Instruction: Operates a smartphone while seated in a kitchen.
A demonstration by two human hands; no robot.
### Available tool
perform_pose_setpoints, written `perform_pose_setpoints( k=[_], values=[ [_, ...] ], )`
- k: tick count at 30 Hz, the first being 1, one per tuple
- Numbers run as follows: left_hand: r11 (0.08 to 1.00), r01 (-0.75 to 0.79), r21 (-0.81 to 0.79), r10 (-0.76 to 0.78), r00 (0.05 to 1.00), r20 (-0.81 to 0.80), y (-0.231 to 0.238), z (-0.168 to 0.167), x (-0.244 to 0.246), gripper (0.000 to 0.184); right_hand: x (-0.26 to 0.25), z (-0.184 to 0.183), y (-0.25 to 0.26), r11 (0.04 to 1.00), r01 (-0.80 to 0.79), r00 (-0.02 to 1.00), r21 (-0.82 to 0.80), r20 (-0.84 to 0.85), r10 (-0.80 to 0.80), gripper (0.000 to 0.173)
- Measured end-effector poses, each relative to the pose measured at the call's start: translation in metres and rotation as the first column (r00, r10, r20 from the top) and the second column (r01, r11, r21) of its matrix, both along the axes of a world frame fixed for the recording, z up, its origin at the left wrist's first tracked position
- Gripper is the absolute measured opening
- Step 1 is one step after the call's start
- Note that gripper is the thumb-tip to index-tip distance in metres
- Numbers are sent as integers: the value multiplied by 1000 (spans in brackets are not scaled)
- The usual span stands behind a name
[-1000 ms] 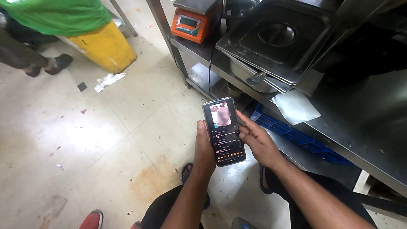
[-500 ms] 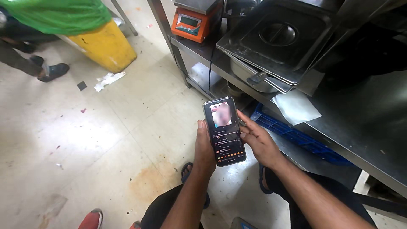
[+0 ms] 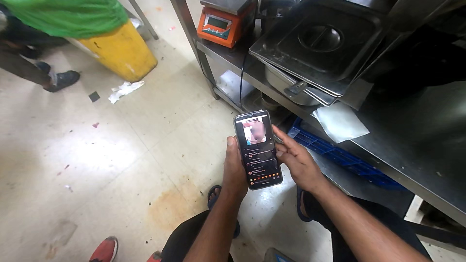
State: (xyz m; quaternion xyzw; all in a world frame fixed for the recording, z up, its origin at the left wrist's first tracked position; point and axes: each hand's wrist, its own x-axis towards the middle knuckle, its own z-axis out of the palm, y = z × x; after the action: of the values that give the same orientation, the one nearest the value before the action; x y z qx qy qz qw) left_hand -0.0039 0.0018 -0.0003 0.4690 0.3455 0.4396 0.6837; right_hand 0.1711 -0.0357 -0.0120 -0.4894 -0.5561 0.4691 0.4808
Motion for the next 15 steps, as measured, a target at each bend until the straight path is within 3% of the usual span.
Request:
perform_pose_setpoints(
  k=[15],
  values=[
    [1000,-1,-15,1,1000,-5,0,1,0,84,-1,2,0,1000,6,1000,-4,5,-6,64]
  ],
)
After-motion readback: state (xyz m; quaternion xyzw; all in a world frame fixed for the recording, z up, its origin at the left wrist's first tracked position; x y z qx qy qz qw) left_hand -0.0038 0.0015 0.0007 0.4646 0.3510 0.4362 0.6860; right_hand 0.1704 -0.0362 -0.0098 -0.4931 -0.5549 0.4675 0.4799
